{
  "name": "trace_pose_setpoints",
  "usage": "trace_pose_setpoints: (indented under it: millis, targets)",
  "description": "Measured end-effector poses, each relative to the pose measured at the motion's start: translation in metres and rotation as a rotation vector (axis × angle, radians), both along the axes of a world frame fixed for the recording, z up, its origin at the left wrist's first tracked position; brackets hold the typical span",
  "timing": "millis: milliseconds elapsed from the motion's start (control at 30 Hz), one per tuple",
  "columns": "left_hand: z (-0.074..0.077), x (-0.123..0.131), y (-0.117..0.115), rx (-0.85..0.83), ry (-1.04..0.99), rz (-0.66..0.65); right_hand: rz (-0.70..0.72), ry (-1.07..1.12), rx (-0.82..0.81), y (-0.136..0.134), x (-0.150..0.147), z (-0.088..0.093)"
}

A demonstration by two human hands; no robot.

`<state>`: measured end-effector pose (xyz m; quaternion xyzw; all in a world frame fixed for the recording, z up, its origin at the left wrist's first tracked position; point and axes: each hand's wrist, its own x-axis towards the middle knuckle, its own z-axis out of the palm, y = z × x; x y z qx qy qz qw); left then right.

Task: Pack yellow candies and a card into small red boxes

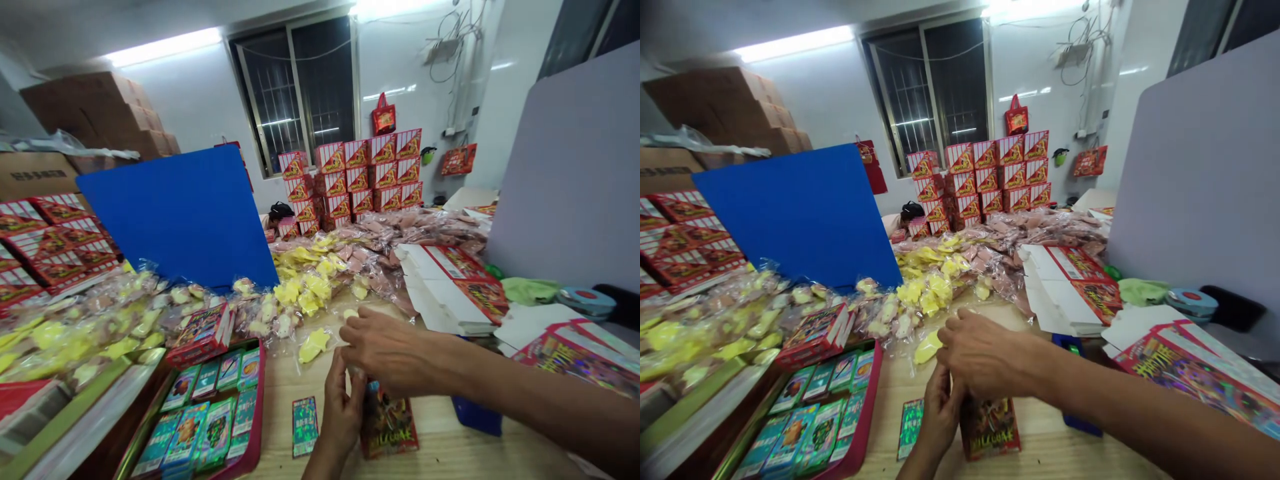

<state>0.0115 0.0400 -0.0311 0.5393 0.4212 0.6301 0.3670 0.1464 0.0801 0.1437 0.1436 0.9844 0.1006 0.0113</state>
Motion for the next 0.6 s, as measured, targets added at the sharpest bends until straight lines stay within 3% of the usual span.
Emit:
trace_pose_setpoints:
  millis: [67,167,233,400,600]
  targets:
    - [0.005,-0.005,0.001,0.006,0.049,0.033,-0.076,0.050,-0.076,0.005,0.006,0.007]
    - [0.017,-0.017,0.005,0.031,0.123,0.066,-0.312,0.089,-0.192,0.013,0.016,0.018]
    - [0.023,-0.023,0.008,0.077,0.180,0.084,-0.399,0.061,-0.198,0.017,0.020,0.026]
    - [0.029,-0.025,0.016,0.238,0.286,0.096,-0.317,0.001,-0.069,0.024,0.018,0.039]
    - [0.034,-0.021,0.010,0.341,0.376,0.095,-0.067,-0.050,0.112,0.019,0.015,0.026]
